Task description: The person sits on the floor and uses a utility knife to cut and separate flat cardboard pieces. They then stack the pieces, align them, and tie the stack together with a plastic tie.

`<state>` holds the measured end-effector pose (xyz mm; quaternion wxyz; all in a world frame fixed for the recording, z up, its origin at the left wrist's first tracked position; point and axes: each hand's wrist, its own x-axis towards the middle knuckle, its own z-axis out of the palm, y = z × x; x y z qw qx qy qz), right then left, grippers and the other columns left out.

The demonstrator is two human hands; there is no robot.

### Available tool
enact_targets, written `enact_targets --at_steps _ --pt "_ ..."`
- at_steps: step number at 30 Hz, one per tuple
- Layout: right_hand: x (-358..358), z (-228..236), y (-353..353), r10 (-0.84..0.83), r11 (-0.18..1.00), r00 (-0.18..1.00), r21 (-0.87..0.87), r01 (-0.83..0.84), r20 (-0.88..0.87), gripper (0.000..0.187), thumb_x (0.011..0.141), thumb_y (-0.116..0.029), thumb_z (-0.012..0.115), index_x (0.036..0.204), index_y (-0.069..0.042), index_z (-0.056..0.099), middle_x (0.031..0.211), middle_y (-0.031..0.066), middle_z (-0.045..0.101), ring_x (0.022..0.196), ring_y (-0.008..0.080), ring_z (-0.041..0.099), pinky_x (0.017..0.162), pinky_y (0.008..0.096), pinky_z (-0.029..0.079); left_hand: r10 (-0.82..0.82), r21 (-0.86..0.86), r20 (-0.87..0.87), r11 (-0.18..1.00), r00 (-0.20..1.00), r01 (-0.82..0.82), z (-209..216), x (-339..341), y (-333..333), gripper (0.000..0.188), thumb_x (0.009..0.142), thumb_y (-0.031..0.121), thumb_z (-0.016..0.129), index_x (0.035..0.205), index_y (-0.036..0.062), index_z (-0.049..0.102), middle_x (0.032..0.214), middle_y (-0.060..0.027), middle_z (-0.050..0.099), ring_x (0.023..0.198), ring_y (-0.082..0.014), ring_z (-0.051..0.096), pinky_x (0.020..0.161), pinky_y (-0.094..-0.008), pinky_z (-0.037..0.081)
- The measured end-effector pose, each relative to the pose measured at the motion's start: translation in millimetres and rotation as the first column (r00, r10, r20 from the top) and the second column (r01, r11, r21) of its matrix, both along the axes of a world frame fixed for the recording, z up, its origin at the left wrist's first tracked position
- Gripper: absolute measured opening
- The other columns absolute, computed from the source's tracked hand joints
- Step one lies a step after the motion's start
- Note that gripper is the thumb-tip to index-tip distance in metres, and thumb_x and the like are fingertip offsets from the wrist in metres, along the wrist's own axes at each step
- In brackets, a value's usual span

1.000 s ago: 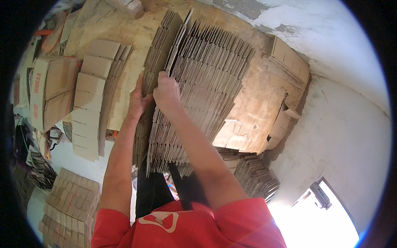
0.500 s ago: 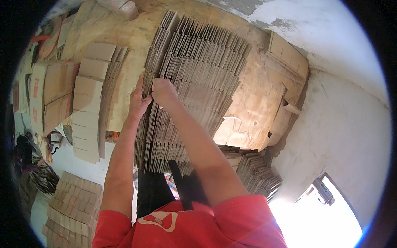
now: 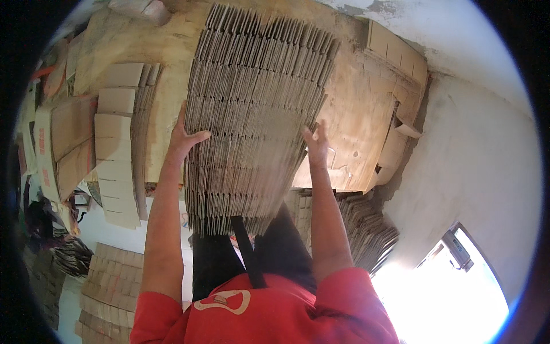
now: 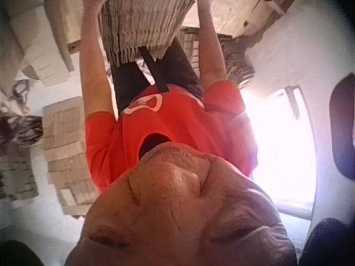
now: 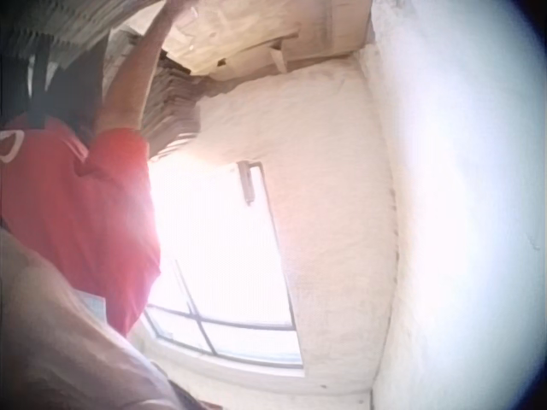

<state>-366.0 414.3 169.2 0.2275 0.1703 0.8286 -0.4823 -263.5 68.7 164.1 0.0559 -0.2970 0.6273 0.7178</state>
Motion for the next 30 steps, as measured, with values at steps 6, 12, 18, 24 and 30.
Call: enact_targets --at_steps 6,12,18,24,30 --pt "29 -17 -65 0.011 0.903 0.996 -0.430 0.027 0.085 0.057 0.092 -0.030 0.060 0.134 0.005 0.043 0.121 0.0107 0.056 0.111 0.0192 0.051 0.098 0.0317 0.039 -0.084 0.057 0.073 0.995 0.994 0.080 -16 11 22 0.118 0.056 0.025 0.091 0.147 -0.0033 0.023 0.135 -0.0173 0.051 0.125 -0.0272 0.050 0.106 -0.0367 0.039" --pt "25 -13 -64 0.087 0.965 0.993 -0.242 -0.103 -0.078 0.071 0.089 -0.026 0.064 0.143 0.004 0.030 0.135 0.0186 0.047 0.126 0.0288 0.045 0.106 0.0371 0.034 -0.096 -0.001 -0.038 0.995 0.995 0.096 -34 11 21 0.113 0.054 0.024 0.093 0.143 -0.0039 0.029 0.128 -0.0158 0.055 0.119 -0.0268 0.053 0.104 -0.0368 0.041" --pt "44 64 -134 0.889 0.458 0.369 0.548 -0.700 -0.271 0.091 0.081 -0.050 0.064 0.148 -0.001 0.025 0.153 0.0184 0.027 0.144 0.0334 0.020 0.116 0.0566 0.011 -0.076 0.082 -0.019 0.994 0.997 0.077 -19 10 18 0.103 0.062 0.026 0.089 0.143 -0.0019 0.032 0.128 -0.0137 0.055 0.116 -0.0233 0.054 0.102 -0.0352 0.041" --pt "93 34 -142 0.913 -0.004 -0.213 0.517 -0.856 -0.347 0.078 0.087 -0.053 0.052 0.145 -0.004 0.036 0.155 0.0113 0.027 0.146 0.0263 0.018 0.117 0.0555 0.007 0.067 0.454 0.244 0.874 0.968 -0.174 -6 14 -8 0.078 0.089 0.056 0.058 0.142 0.0029 0.038 0.134 -0.0112 0.052 0.120 -0.0224 0.051 0.104 -0.0354 0.038" --pt "86 32 -166 0.837 -0.246 -0.431 0.470 -0.847 -0.337 0.078 0.090 -0.055 0.044 0.148 -0.005 0.028 0.157 0.0107 0.023 0.148 0.0254 0.007 0.118 0.0535 0.000 0.072 0.475 0.276 0.857 0.958 -0.201 15 10 -2 0.083 0.092 0.068 0.035 0.147 0.0051 0.031 0.146 -0.0090 0.040 0.132 -0.0238 0.038 0.110 -0.0372 0.030"
